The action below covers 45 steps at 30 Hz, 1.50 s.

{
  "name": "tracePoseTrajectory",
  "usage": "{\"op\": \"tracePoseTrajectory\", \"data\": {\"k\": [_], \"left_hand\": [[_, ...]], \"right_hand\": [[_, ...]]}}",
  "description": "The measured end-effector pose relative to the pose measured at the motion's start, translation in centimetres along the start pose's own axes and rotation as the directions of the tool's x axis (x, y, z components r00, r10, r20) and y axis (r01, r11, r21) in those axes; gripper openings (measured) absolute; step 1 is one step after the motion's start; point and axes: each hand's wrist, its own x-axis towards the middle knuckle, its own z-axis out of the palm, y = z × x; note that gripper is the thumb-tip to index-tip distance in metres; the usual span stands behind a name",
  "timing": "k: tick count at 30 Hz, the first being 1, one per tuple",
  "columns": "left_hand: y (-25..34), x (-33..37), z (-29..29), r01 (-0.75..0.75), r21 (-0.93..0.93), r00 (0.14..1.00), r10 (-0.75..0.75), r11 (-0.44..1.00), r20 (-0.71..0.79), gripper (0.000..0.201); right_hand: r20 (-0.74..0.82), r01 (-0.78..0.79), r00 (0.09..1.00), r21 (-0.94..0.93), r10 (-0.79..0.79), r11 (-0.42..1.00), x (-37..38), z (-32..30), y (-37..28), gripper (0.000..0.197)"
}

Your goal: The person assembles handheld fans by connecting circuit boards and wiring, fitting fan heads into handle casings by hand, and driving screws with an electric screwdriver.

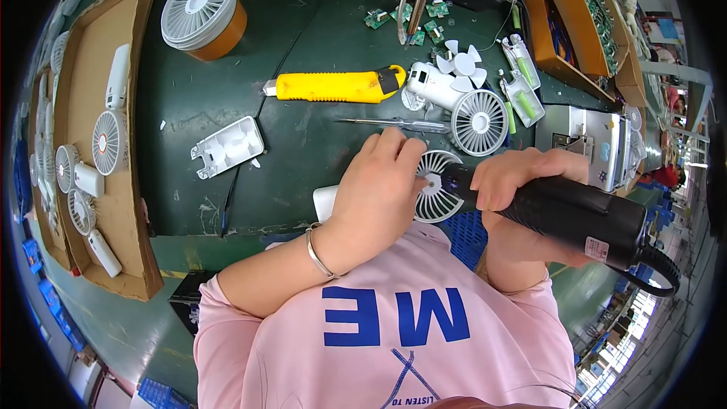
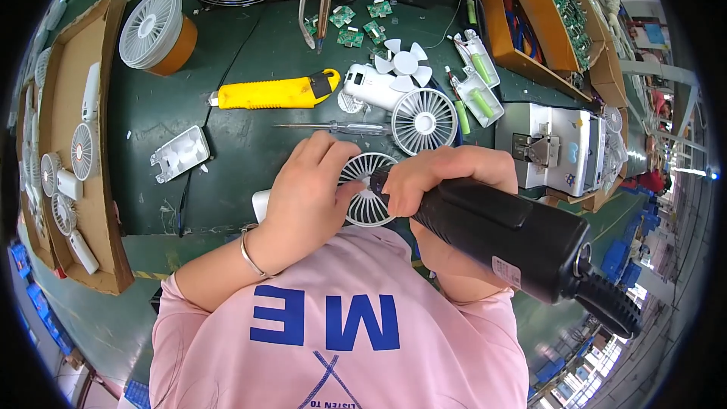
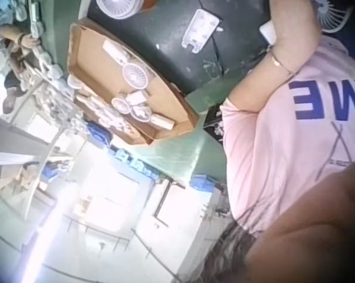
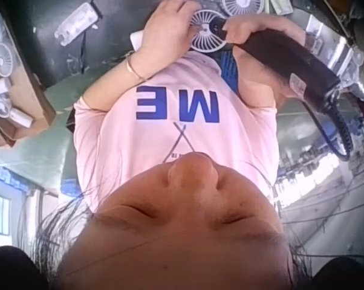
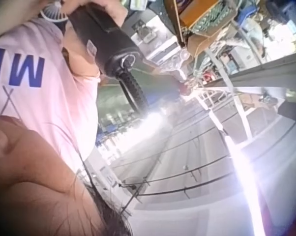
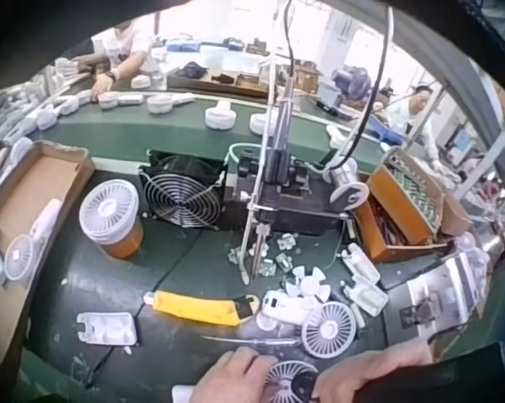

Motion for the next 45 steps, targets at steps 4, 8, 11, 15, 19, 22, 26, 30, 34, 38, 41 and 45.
{"op": "tracePoseTrajectory", "data": {"k": [4, 8, 11, 15, 19, 22, 26, 30, 34, 38, 41, 45], "left_hand": [[-0.1, 0.0, 0.0, -0.011, -0.024, 1.0, 0.01, 1.0, -0.014, 0.04], [0.1, 0.1, 0.1, -0.006, -0.042, 0.999, 0.005, 0.999, -0.044, 0.036], [0.0, 0.2, -0.2, 0.085, -0.131, 0.995, -0.091, 0.988, -0.041, 0.031], [-0.6, 0.2, -0.4, 0.068, -0.322, 0.991, -0.1, 0.944, -0.085, 0.027], [-0.4, 0.1, -0.7, 0.062, -0.38, 0.991, -0.102, 0.923, -0.085, 0.03], [-0.2, 0.1, -0.7, 0.088, -0.359, 0.993, -0.109, 0.929, -0.037, 0.038], [-0.1, 0.1, -0.3, 0.045, -0.324, 0.993, -0.078, 0.945, -0.09, 0.033], [0.3, 0.0, -0.5, 0.097, -0.296, 0.994, -0.109, 0.95, -0.023, 0.041], [0.1, 0.1, -0.5, 0.04, -0.273, 0.997, -0.057, 0.961, -0.056, 0.034], [0.1, 0.1, -0.5, -0.007, -0.254, 0.996, -0.014, 0.967, -0.083, 0.035], [0.2, 0.2, -0.7, 0.043, -0.257, 0.997, -0.059, 0.965, -0.055, 0.036], [0.0, 0.0, -0.6, 0.069, -0.275, 0.996, -0.081, 0.959, -0.03, 0.034]], "right_hand": [[0.047, -0.006, 0.999, -0.019, 0.007, 1.0, -0.2, -0.5, 0.2, 0.024], [0.041, -0.024, 0.999, -0.006, 0.024, 1.0, 0.0, -0.5, 0.2, 0.022], [-0.007, -0.055, 0.998, 0.053, 0.055, 0.997, 0.6, -0.4, 0.4, 0.019], [0.053, -0.124, 0.991, 0.037, 0.122, 0.992, 1.0, -0.7, -0.1, 0.02], [0.06, -0.167, 0.984, -0.016, 0.168, 0.986, 0.9, -0.8, -0.5, 0.042], [0.065, -0.2, 0.977, -0.054, 0.203, 0.978, 0.7, -0.9, -0.7, 0.062], [0.151, -0.325, 0.902, -0.38, 0.405, 0.866, 1.4, -1.3, -1.6, 0.009], [0.076, -0.259, 0.95, -0.347, 0.302, 0.901, 0.6, -1.2, -0.7, 0.013], [0.112, -0.304, 0.94, -0.146, 0.321, 0.941, 0.8, -0.6, -0.8, 0.049], [0.352, -0.388, 0.874, 0.088, 0.336, 0.917, 2.6, -1.3, 0.5, 0.056], [0.422, -0.323, 0.859, 0.006, 0.29, 0.946, 2.5, -2.2, 0.5, 0.042], [0.295, -0.139, 0.944, -0.047, 0.147, 0.989, 1.5, -1.1, 0.7, 0.019]]}}
